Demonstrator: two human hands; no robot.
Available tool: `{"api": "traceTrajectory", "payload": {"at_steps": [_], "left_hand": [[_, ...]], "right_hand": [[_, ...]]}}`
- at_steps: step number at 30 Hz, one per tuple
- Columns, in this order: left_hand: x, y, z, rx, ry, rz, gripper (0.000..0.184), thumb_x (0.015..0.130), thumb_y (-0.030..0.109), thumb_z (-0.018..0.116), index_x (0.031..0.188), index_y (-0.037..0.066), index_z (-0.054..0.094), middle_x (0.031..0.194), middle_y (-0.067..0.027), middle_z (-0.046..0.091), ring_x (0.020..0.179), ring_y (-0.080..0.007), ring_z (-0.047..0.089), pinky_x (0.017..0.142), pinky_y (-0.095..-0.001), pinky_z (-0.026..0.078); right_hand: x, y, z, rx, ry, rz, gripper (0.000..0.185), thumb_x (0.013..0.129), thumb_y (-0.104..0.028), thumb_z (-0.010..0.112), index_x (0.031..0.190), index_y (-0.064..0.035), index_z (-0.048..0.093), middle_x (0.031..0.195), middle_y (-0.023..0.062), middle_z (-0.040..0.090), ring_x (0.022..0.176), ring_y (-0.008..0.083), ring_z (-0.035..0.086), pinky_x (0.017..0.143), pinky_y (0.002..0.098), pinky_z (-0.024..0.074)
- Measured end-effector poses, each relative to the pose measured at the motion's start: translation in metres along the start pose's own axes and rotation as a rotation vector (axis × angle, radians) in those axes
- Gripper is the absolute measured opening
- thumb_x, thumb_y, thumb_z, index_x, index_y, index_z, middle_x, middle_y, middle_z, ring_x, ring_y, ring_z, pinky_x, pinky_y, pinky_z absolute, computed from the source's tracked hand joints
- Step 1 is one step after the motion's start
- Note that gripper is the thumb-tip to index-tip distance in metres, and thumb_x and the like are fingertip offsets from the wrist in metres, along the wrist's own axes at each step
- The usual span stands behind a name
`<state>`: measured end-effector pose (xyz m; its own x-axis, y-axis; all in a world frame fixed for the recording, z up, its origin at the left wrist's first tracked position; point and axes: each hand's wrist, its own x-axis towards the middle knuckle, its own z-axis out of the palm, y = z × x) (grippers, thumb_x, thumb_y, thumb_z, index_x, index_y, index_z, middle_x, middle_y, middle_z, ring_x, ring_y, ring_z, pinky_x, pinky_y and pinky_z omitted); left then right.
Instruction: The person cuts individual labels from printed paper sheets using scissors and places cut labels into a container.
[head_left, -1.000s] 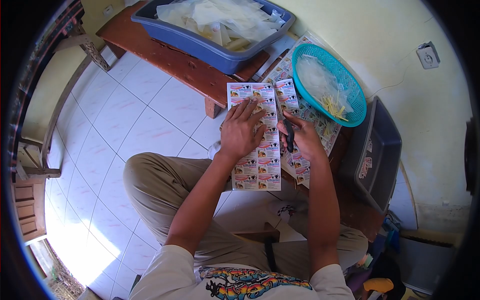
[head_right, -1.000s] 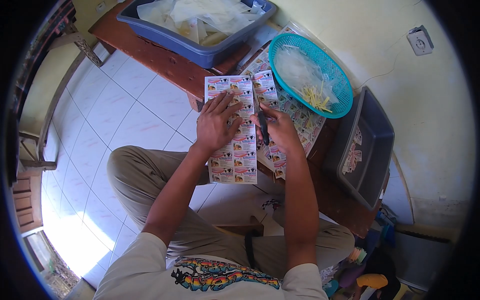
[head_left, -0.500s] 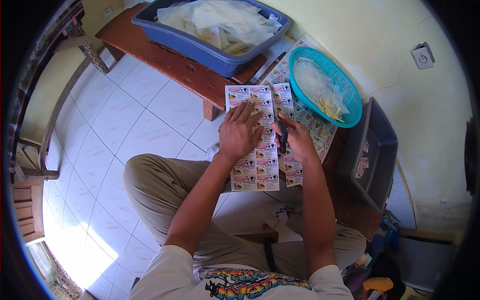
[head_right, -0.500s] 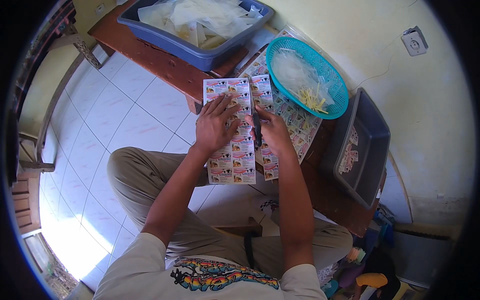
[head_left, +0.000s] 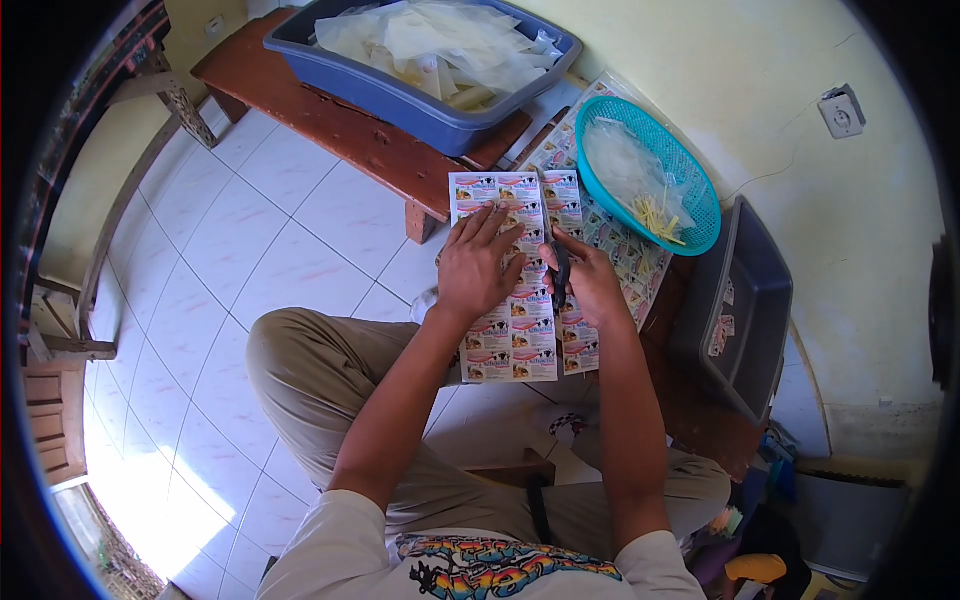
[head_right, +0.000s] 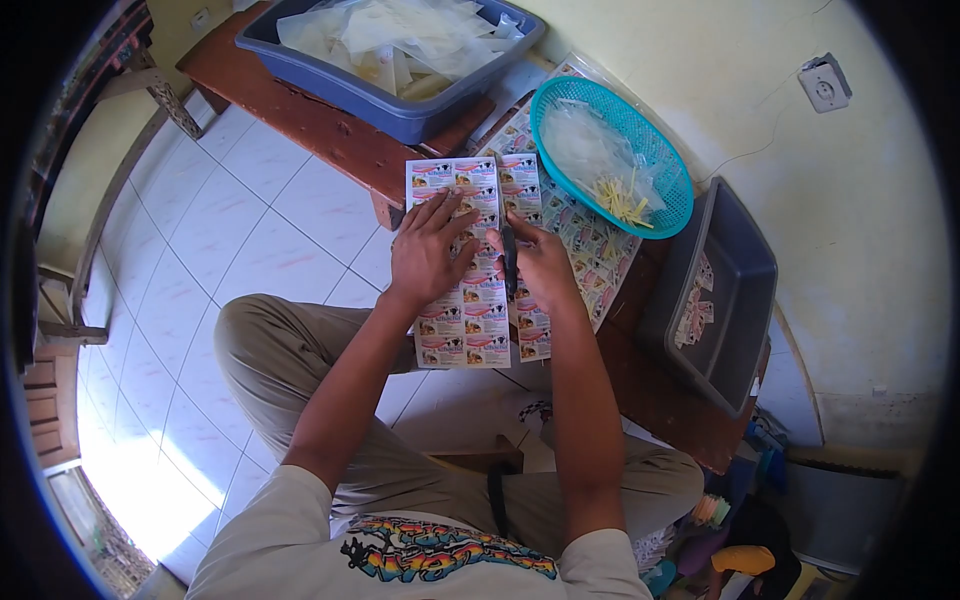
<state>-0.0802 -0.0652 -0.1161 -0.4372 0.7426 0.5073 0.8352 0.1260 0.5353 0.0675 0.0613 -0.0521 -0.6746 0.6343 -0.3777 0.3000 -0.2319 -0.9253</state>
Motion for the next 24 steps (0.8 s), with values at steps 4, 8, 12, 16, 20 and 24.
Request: {"api": "traceTrajectory", "payload": {"at_steps": [4,8,12,16,20,24], "left_hand": [[0.0007,0.0004,0.0001,-0.005,0.005,0.004,0.04,0.091,0.03,0.077,0.127,0.014,0.076,0.149,-0.0157,0.062,0.144,-0.0331,0.053,0.119,-0.05,0.04],[0.0006,0.0011,-0.0004,-0.002,0.001,0.001,0.04,0.091,0.029,0.077,0.128,0.014,0.075,0.149,-0.0157,0.062,0.144,-0.0329,0.053,0.118,-0.0496,0.04],[0.0006,0.0001,0.0016,0.002,0.001,0.001,0.041,0.09,0.028,0.077,0.128,0.014,0.075,0.149,-0.0158,0.062,0.144,-0.0329,0.053,0.118,-0.0493,0.04],[0.0001,-0.0011,0.0044,-0.013,0.001,0.005,0.041,0.089,0.029,0.076,0.127,0.012,0.075,0.148,-0.017,0.063,0.145,-0.034,0.052,0.12,-0.0491,0.038],[0.0005,-0.0016,0.0049,-0.006,0.008,0.011,0.041,0.089,0.03,0.076,0.126,0.012,0.076,0.148,-0.0167,0.063,0.144,-0.0341,0.052,0.12,-0.0488,0.038],[0.0012,-0.0002,0.0019,-0.003,0.002,0.005,0.04,0.09,0.029,0.077,0.128,0.014,0.075,0.15,-0.0155,0.062,0.144,-0.033,0.053,0.119,-0.0495,0.04]], "right_hand": [[-0.0021,-0.0012,0.0016,-0.005,0.013,0.003,0.08,0.095,-0.028,0.084,0.156,0.0061,0.047,0.092,0.001,0.066,0.071,0.0121,0.066,0.064,0.0255,0.052],[-0.0012,-0.0003,0.0014,0.01,0.011,-0.002,0.08,0.094,-0.028,0.084,0.156,0.0063,0.046,0.092,0.0011,0.066,0.072,0.0122,0.066,0.064,0.0258,0.0527],[0.0007,0.0012,0.0004,-0.005,0.006,-0.001,0.08,0.094,-0.028,0.085,0.155,0.0068,0.048,0.093,0.0016,0.067,0.072,0.0118,0.066,0.064,0.026,0.053],[0.002,0.0037,-0.0004,-0.013,-0.005,-0.021,0.079,0.093,-0.029,0.086,0.154,0.0067,0.05,0.094,0.0012,0.068,0.071,0.0114,0.065,0.063,0.0258,0.0526],[0.0013,0.004,-0.0002,-0.005,-0.001,-0.028,0.078,0.093,-0.029,0.086,0.153,0.006,0.051,0.095,0.0007,0.068,0.073,0.011,0.065,0.064,0.0254,0.0524],[-0.002,0.0059,-0.0026,0.055,0.033,-0.068,0.074,0.094,-0.024,0.085,0.153,0.006,0.051,0.096,0.0023,0.068,0.074,0.0115,0.065,0.066,0.0267,0.054]]}}
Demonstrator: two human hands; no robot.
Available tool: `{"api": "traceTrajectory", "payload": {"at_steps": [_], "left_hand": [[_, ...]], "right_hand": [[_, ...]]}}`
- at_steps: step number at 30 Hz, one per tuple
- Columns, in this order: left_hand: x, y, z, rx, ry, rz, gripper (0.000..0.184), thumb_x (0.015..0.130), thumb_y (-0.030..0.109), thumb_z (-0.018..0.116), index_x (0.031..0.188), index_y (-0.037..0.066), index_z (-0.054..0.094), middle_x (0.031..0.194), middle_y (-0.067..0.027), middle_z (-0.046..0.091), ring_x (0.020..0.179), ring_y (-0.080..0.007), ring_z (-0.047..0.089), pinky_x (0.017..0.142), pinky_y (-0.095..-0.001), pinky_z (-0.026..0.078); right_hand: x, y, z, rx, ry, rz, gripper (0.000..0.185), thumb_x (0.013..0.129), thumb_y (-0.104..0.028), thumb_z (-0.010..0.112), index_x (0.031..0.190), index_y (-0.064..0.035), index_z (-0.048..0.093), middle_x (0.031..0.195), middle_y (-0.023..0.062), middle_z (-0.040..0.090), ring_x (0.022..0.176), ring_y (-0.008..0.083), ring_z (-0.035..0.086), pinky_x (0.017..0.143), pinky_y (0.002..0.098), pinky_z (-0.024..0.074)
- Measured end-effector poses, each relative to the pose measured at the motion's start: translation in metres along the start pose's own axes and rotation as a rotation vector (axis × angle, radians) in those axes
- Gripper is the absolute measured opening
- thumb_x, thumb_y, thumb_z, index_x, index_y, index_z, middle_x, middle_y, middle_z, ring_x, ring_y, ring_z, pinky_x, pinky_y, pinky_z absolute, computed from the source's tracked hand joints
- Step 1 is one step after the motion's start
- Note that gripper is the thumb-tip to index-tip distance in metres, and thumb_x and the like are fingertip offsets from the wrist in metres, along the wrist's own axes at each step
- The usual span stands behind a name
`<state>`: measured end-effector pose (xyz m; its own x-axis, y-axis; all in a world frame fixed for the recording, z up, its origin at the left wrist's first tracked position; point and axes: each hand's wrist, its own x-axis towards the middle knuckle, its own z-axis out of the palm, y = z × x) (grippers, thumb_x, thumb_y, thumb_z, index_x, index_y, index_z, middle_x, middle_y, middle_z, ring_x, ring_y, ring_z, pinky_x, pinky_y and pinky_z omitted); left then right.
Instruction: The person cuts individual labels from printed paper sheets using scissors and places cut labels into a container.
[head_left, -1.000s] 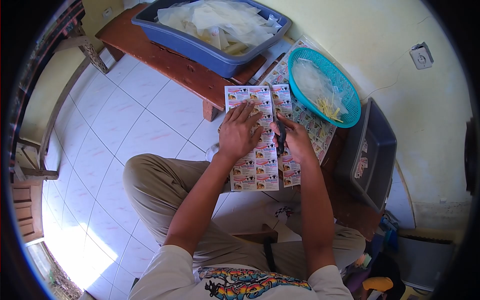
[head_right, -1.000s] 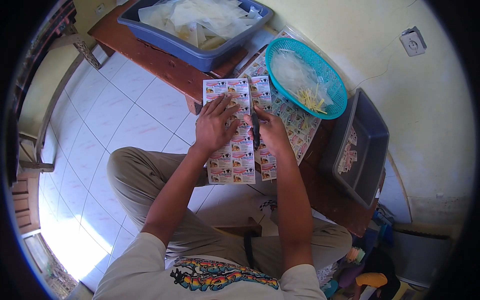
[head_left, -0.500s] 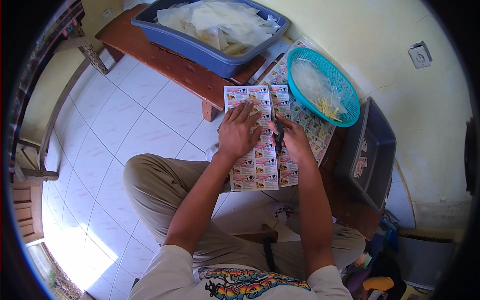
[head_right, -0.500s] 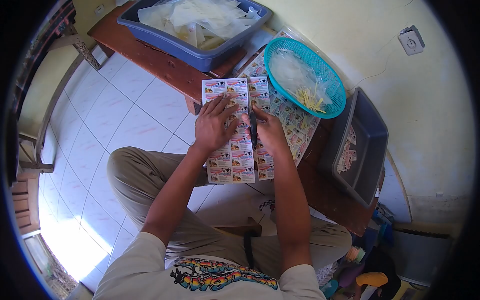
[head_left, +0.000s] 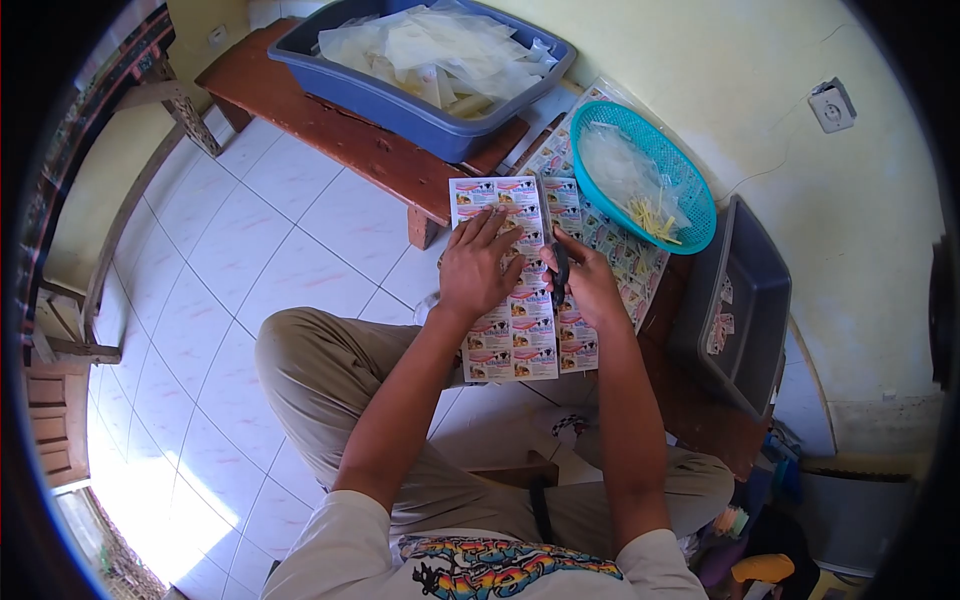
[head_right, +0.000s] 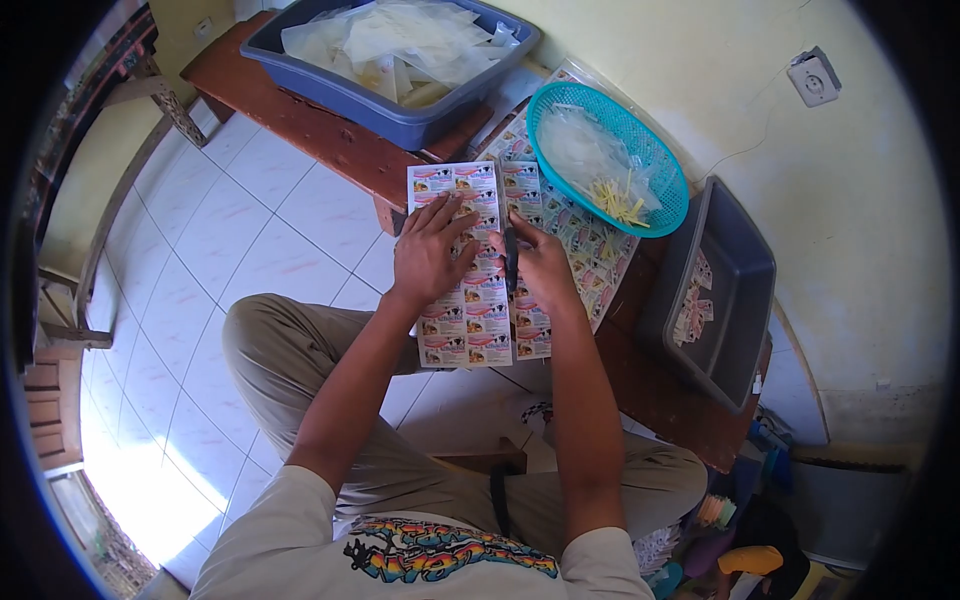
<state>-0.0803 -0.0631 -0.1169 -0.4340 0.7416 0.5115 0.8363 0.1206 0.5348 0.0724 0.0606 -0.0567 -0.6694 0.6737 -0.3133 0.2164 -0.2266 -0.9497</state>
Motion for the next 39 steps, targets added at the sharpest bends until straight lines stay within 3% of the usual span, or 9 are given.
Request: {"api": "traceTrajectory", "payload": {"at_steps": [5,8,15,17,20,24,26,29,39], "left_hand": [[-0.002,-0.002,0.004,0.013,0.001,0.019,0.041,0.091,0.032,0.076,0.128,0.013,0.075,0.15,-0.0156,0.062,0.144,-0.0349,0.053,0.12,-0.0485,0.038],[-0.001,-0.005,0.009,0.037,-0.006,0.042,0.041,0.092,0.032,0.075,0.129,0.013,0.074,0.15,-0.0163,0.062,0.146,-0.0354,0.051,0.121,-0.0491,0.037],[0.008,0.0,0.002,0.146,-0.149,0.068,0.045,0.096,0.034,0.073,0.136,0.014,0.071,0.156,-0.0176,0.056,0.151,-0.0363,0.046,0.125,-0.0523,0.033],[0.009,0.003,-0.001,0.164,-0.168,0.082,0.048,0.097,0.036,0.072,0.139,0.013,0.069,0.158,-0.0182,0.055,0.152,-0.0363,0.045,0.126,-0.0543,0.03],[0.008,0.014,-0.014,0.183,-0.195,0.11,0.048,0.098,0.037,0.072,0.139,0.012,0.069,0.156,-0.0183,0.057,0.15,-0.0359,0.047,0.126,-0.0561,0.03],[0.007,0.032,-0.044,0.133,-0.298,0.097,0.047,0.099,0.037,0.07,0.137,0.011,0.07,0.156,-0.0166,0.057,0.15,-0.0326,0.047,0.128,-0.0566,0.025],[0.01,0.052,-0.061,0.144,-0.477,0.068,0.046,0.098,0.038,0.071,0.135,0.011,0.071,0.15,-0.0158,0.062,0.145,-0.0325,0.053,0.125,-0.0575,0.03],[0.017,0.067,-0.065,0.173,-0.578,0.125,0.045,0.097,0.039,0.071,0.132,0.011,0.073,0.143,-0.0147,0.066,0.137,-0.0329,0.059,0.119,-0.0554,0.038],[0.034,0.102,-0.051,0.254,-0.817,0.003,0.046,0.097,0.036,0.071,0.133,0.007,0.072,0.14,-0.0194,0.067,0.127,-0.0383,0.065,0.113,-0.0521,0.044]], "right_hand": [[-0.024,-0.012,-0.011,0.067,0.005,-0.028,0.075,0.096,-0.017,0.083,0.156,0.0062,0.046,0.095,0.0039,0.068,0.072,0.0117,0.065,0.066,0.0285,0.0554],[-0.042,-0.017,-0.021,0.021,-0.058,0.015,0.072,0.097,-0.016,0.081,0.158,0.0029,0.046,0.108,0.0034,0.07,0.079,0.0124,0.067,0.07,0.0286,0.0563],[-0.077,-0.005,-0.042,-0.451,0.057,-0.119,0.073,0.092,-0.02,0.086,0.154,-0.0011,0.055,0.111,0.0033,0.072,0.077,0.0086,0.066,0.067,0.0275,0.0532],[-0.084,0.002,-0.046,-0.493,0.1,-0.177,0.082,0.083,-0.036,0.093,0.147,0.0013,0.06,0.104,0.0116,0.077,0.087,0.0156,0.071,0.083,0.0314,0.0562],[-0.096,0.005,-0.045,-0.795,0.22,-0.269,0.079,0.081,-0.032,0.093,0.145,0.0015,0.062,0.102,0.0206,0.076,0.092,0.0263,0.075,0.084,0.0374,0.0565],[-0.103,0.017,-0.049,-0.842,0.288,-0.337,0.074,0.082,-0.029,0.092,0.144,-0.001,0.064,0.101,0.0212,0.073,0.087,0.0275,0.072,0.084,0.0386,0.0558],[-0.109,0.017,-0.053,-0.896,0.315,-0.362,0.066,0.08,-0.015,0.086,0.141,-0.0013,0.066,0.102,0.0246,0.073,0.09,0.0358,0.074,0.085,0.0421,0.0565],[-0.122,0.013,-0.057,-0.951,0.328,-0.417,0.064,0.077,-0.012,0.084,0.137,-0.0001,0.068,0.099,0.0248,0.071,0.094,0.043,0.071,0.088,0.0492,0.056],[-0.118,0.024,-0.068,-1.055,0.385,-0.207,0.058,0.08,-0.009,0.08,0.137,-0.0132,0.071,0.127,0.0168,0.067,0.112,0.0379,0.069,0.096,0.0485,0.0574]]}}
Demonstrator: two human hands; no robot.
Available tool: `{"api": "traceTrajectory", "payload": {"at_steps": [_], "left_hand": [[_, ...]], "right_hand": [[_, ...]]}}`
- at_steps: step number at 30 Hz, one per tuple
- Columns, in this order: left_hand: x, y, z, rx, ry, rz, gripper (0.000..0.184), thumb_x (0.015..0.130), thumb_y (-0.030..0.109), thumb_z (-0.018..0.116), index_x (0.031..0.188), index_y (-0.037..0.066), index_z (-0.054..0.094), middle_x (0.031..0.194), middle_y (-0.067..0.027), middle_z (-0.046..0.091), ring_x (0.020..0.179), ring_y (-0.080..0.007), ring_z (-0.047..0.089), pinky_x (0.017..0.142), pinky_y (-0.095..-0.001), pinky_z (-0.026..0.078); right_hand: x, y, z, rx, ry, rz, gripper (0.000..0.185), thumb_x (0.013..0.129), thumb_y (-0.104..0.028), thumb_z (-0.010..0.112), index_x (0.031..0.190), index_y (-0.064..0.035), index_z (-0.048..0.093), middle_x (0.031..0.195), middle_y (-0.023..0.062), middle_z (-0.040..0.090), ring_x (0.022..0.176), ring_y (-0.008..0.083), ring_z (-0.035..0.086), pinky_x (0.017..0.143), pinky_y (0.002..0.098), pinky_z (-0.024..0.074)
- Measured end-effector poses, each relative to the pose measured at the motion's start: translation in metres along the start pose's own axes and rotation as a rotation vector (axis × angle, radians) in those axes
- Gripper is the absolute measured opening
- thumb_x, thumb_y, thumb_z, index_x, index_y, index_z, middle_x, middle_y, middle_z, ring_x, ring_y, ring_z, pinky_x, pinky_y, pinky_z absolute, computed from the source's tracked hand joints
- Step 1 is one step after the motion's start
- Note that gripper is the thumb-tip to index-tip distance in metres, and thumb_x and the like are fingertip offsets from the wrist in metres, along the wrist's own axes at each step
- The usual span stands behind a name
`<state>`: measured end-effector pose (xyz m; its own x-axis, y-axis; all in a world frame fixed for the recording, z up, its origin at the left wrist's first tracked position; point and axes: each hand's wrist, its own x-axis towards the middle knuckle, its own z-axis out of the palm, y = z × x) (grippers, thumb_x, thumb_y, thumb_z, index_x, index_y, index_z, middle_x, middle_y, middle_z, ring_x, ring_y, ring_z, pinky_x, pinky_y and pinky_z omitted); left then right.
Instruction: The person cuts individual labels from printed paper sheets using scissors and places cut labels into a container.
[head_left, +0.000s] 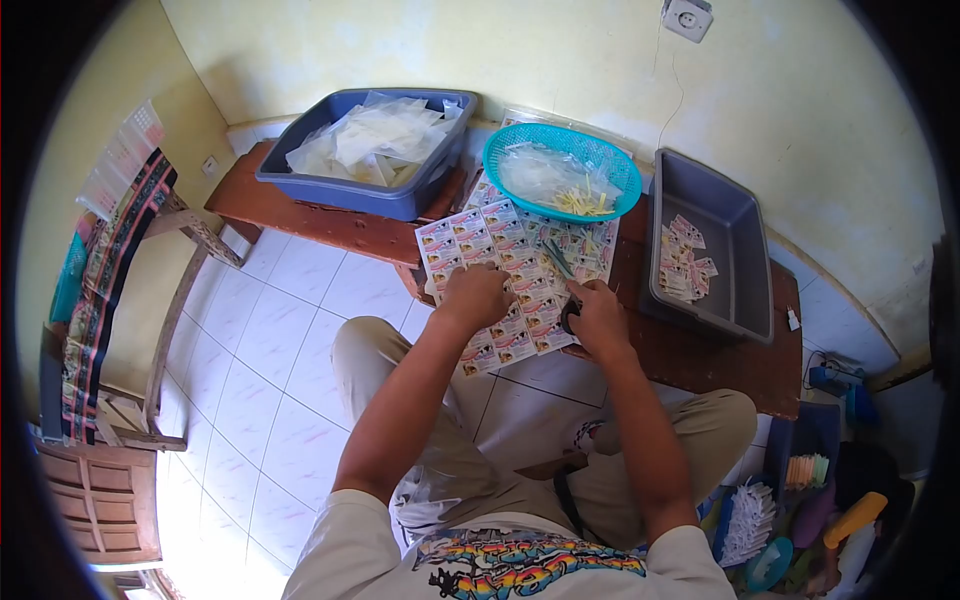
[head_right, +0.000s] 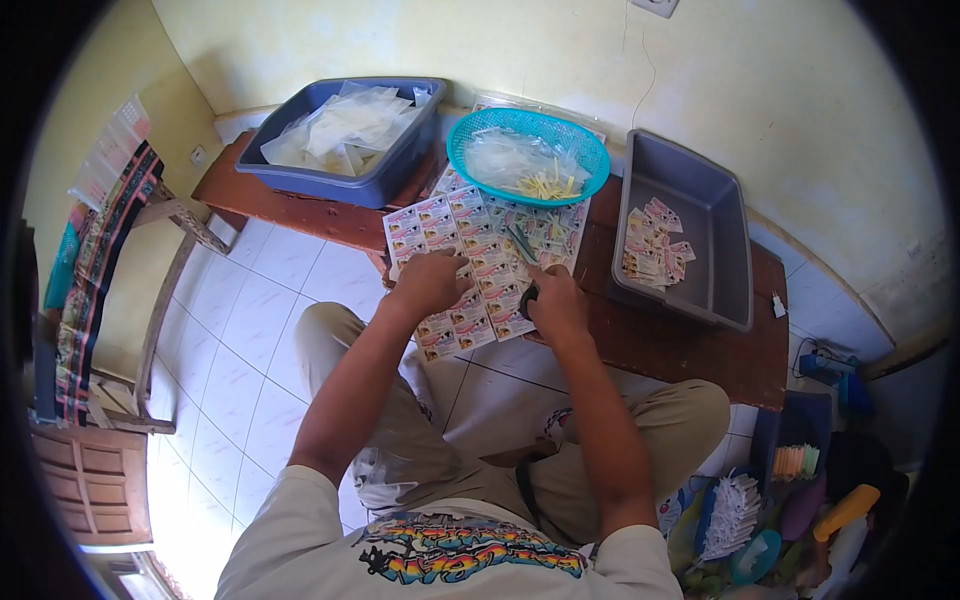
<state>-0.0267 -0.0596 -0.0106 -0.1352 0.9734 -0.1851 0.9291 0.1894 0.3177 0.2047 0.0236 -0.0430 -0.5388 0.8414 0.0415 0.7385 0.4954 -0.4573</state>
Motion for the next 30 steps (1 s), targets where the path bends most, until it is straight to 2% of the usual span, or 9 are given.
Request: {"api": "traceTrajectory", "payload": {"at_steps": [2,5,9,11,12,14,18,27,30], "left_hand": [[0.006,-0.003,0.023,-0.048,0.205,0.071,0.049,0.096,0.036,0.072,0.136,0.007,0.069,0.143,-0.0203,0.065,0.134,-0.0386,0.061,0.114,-0.0521,0.043],[0.015,-0.014,0.047,0.017,0.352,0.119,0.051,0.096,0.034,0.073,0.139,0.008,0.067,0.147,-0.0202,0.062,0.141,-0.0383,0.055,0.117,-0.0519,0.042],[0.025,-0.03,0.052,-0.069,0.319,0.125,0.052,0.096,0.035,0.073,0.141,0.009,0.065,0.154,-0.0217,0.055,0.149,-0.0394,0.046,0.121,-0.0523,0.037],[0.024,-0.028,0.054,-0.031,0.277,0.054,0.054,0.094,0.036,0.074,0.14,0.008,0.065,0.155,-0.0217,0.053,0.149,-0.0394,0.046,0.121,-0.0527,0.037],[0.024,-0.029,0.057,-0.035,0.268,0.054,0.054,0.094,0.036,0.074,0.14,0.008,0.065,0.155,-0.0217,0.053,0.149,-0.0394,0.046,0.121,-0.0527,0.037],[0.027,-0.031,0.062,-0.051,0.33,0.046,0.055,0.092,0.036,0.076,0.138,0.007,0.065,0.155,-0.0212,0.053,0.149,-0.0396,0.046,0.121,-0.0552,0.036],[0.028,-0.03,0.063,-0.049,0.356,0.021,0.053,0.09,0.032,0.079,0.136,0.008,0.066,0.152,-0.0217,0.056,0.147,-0.0376,0.048,0.122,-0.0522,0.037],[0.03,-0.018,0.055,-0.045,0.381,0.031,0.058,0.09,0.032,0.078,0.14,0.006,0.063,0.151,-0.0211,0.056,0.146,-0.0364,0.049,0.122,-0.0596,0.032],[0.027,-0.014,0.051,-0.077,0.321,0.041,0.061,0.093,0.035,0.075,0.143,0.002,0.06,0.153,-0.0218,0.054,0.149,-0.0377,0.045,0.124,-0.0582,0.031]], "right_hand": [[0.0,0.0,0.001,-0.022,-0.008,0.026,0.054,0.084,-0.01,0.076,0.138,-0.0161,0.071,0.128,0.0145,0.065,0.114,0.0363,0.068,0.097,0.0489,0.0576],[0.0,-0.001,0.004,-0.082,0.005,0.034,0.048,0.091,-0.009,0.067,0.139,-0.017,0.071,0.125,0.0137,0.065,0.115,0.0351,0.067,0.096,0.0497,0.0576],[0.005,0.0,0.006,-0.082,0.001,0.045,0.048,0.095,-0.006,0.06,0.14,-0.0166,0.07,0.124,0.0133,0.063,0.116,0.0344,0.065,0.095,0.0503,0.0579],[0.006,-0.002,0.005,-0.101,-0.012,0.076,0.057,0.086,-0.004,0.069,0.143,-0.0137,0.067,0.127,0.0142,0.062,0.118,0.036,0.065,0.097,0.049,0.056],[0.005,-0.002,0.005,-0.102,-0.019,0.083,0.057,0.086,-0.004,0.069,0.143,-0.0137,0.067,0.127,0.0142,0.062,0.118,0.036,0.065,0.097,0.049,0.056],[0.005,-0.003,0.006,-0.138,-0.024,0.063,0.052,0.095,-0.003,0.057,0.146,-0.0139,0.065,0.127,0.0138,0.059,0.114,0.0357,0.064,0.095,0.0491,0.0582],[0.007,-0.005,0.007,-0.173,-0.021,0.063,0.053,0.094,-0.004,0.06,0.147,-0.0105,0.063,0.127,0.0148,0.059,0.114,0.0364,0.064,0.095,0.0483,0.0583],[0.014,-0.015,-0.006,-0.335,-0.077,0.11,0.054,0.091,-0.009,0.068,0.145,-0.0077,0.064,0.135,0.0176,0.06,0.121,0.0382,0.063,0.099,0.0502,0.0552],[0.014,-0.021,-0.02,-0.206,-0.035,-0.005,0.053,0.091,-0.013,0.071,0.143,-0.0067,0.064,0.134,0.0201,0.061,0.118,0.0411,0.065,0.099,0.0495,0.0559]]}}
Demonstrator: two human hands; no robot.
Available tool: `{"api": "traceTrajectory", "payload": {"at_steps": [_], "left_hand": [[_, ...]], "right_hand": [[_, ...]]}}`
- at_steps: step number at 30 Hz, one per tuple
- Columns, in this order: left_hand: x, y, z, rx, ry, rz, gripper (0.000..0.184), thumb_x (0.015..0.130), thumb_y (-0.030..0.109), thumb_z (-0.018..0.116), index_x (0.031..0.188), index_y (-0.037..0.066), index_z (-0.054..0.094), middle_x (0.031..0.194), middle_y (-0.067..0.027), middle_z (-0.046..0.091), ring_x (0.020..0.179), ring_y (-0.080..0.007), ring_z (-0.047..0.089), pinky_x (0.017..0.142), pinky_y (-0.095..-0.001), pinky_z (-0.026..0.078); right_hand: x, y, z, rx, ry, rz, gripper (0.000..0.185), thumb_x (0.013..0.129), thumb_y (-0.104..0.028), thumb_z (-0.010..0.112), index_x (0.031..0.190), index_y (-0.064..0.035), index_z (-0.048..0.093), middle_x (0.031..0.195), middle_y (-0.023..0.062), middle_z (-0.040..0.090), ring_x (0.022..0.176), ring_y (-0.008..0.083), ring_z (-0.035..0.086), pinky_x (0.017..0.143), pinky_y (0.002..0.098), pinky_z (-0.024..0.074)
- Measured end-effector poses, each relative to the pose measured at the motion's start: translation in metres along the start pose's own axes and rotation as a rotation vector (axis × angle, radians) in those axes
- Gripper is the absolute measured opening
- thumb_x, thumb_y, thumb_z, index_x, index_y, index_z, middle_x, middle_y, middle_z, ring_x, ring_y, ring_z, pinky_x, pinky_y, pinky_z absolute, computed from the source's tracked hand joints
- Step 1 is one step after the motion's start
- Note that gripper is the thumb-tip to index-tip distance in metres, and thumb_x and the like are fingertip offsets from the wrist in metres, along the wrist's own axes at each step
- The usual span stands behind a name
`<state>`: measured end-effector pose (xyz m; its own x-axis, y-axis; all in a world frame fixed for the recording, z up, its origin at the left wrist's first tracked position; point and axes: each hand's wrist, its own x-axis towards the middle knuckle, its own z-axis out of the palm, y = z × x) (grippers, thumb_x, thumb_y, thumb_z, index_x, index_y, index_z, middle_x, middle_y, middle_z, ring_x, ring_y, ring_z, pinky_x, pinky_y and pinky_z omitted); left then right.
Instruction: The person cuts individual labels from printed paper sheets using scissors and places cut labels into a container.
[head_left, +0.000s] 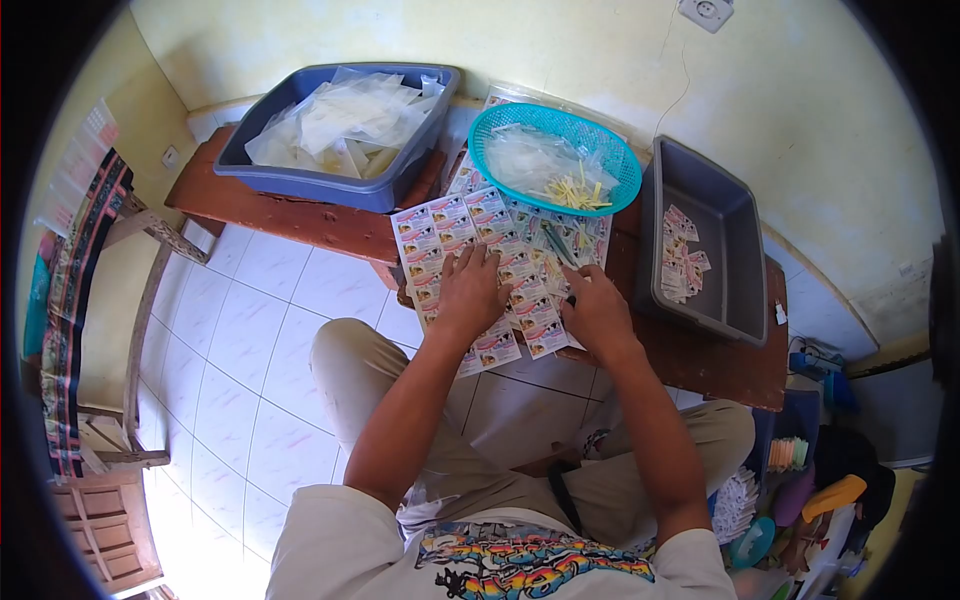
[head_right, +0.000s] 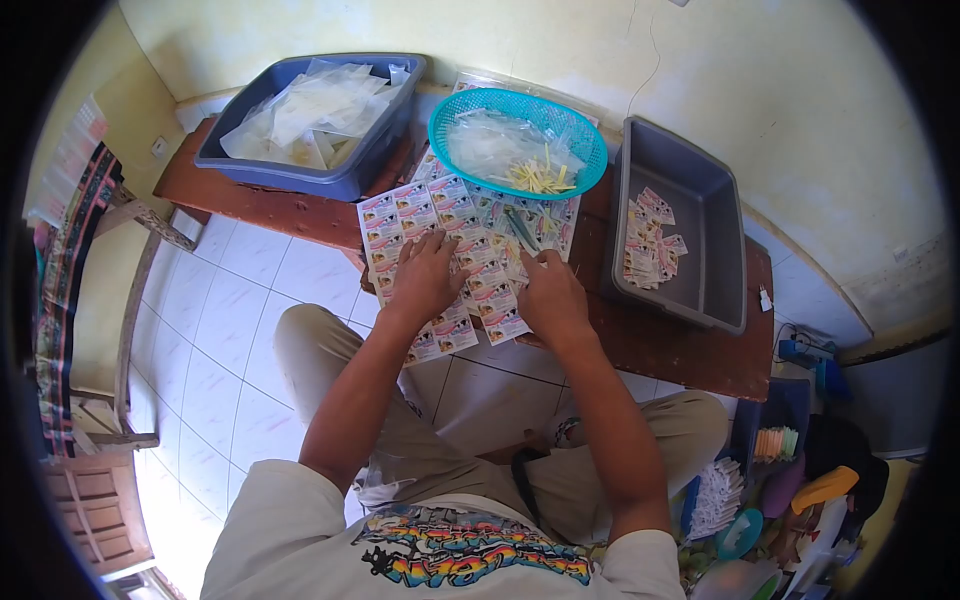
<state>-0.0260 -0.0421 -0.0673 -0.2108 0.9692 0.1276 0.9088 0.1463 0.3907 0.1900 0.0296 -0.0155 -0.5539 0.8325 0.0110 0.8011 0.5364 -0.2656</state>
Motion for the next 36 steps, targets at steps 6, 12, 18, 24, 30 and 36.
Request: {"api": "traceTrajectory", "payload": {"at_steps": [6,12,18,24,30,36], "left_hand": [[-0.01,0.003,0.005,-0.026,0.0,0.011,0.061,0.091,0.031,0.079,0.14,0.0,0.061,0.151,-0.0235,0.055,0.147,-0.0385,0.047,0.122,-0.0546,0.035],[-0.016,0.003,0.008,-0.027,0.036,0.061,0.059,0.088,0.029,0.081,0.138,0.004,0.064,0.151,-0.0228,0.056,0.144,-0.0396,0.051,0.118,-0.0517,0.041],[-0.015,0.005,0.01,0.003,0.08,0.051,0.058,0.087,0.032,0.082,0.137,0.006,0.065,0.15,-0.0213,0.057,0.143,-0.0384,0.051,0.118,-0.0518,0.041],[-0.01,0.016,0.007,0.047,0.028,-0.016,0.059,0.088,0.033,0.082,0.138,0.006,0.065,0.151,-0.0207,0.056,0.144,-0.0382,0.051,0.117,-0.0529,0.042],[-0.009,0.017,0.005,0.034,0.017,-0.038,0.061,0.087,0.034,0.083,0.139,0.007,0.063,0.152,-0.0212,0.055,0.144,-0.0389,0.05,0.117,-0.0528,0.043],[-0.002,0.02,-0.008,-0.061,0.014,-0.034,0.063,0.088,0.033,0.083,0.141,0.007,0.061,0.152,-0.0234,0.054,0.143,-0.0411,0.051,0.116,-0.0538,0.043]], "right_hand": [[0.019,-0.004,0.013,0.335,-0.056,-0.181,0.054,0.086,-0.015,0.08,0.136,-0.0001,0.066,0.123,0.0279,0.064,0.108,0.0461,0.069,0.095,0.049,0.0577],[0.018,-0.02,0.037,0.222,-0.062,-0.037,0.06,0.084,-0.019,0.085,0.134,0.0067,0.063,0.122,0.0279,0.062,0.112,0.0441,0.068,0.096,0.049,0.0566],[0.017,-0.021,0.045,0.225,-0.035,-0.016,0.066,0.081,-0.022,0.09,0.135,0.005,0.064,0.121,0.0264,0.062,0.115,0.0436,0.065,0.097,0.048,0.0558],[0.025,-0.015,0.048,0.321,-0.018,0.016,0.068,0.077,-0.018,0.092,0.134,0.005,0.063,0.118,0.0273,0.065,0.113,0.0441,0.067,0.095,0.0479,0.0559],[0.03,-0.007,0.045,0.419,-0.007,0.008,0.052,0.085,-0.009,0.081,0.134,0.0016,0.065,0.109,0.0275,0.073,0.103,0.0446,0.071,0.093,0.0502,0.056],[0.035,0.004,0.028,0.556,-0.002,0.01,0.038,0.093,-0.006,0.071,0.13,-0.0045,0.071,0.104,0.0229,0.076,0.097,0.0412,0.073,0.087,0.0477,0.0561]]}}
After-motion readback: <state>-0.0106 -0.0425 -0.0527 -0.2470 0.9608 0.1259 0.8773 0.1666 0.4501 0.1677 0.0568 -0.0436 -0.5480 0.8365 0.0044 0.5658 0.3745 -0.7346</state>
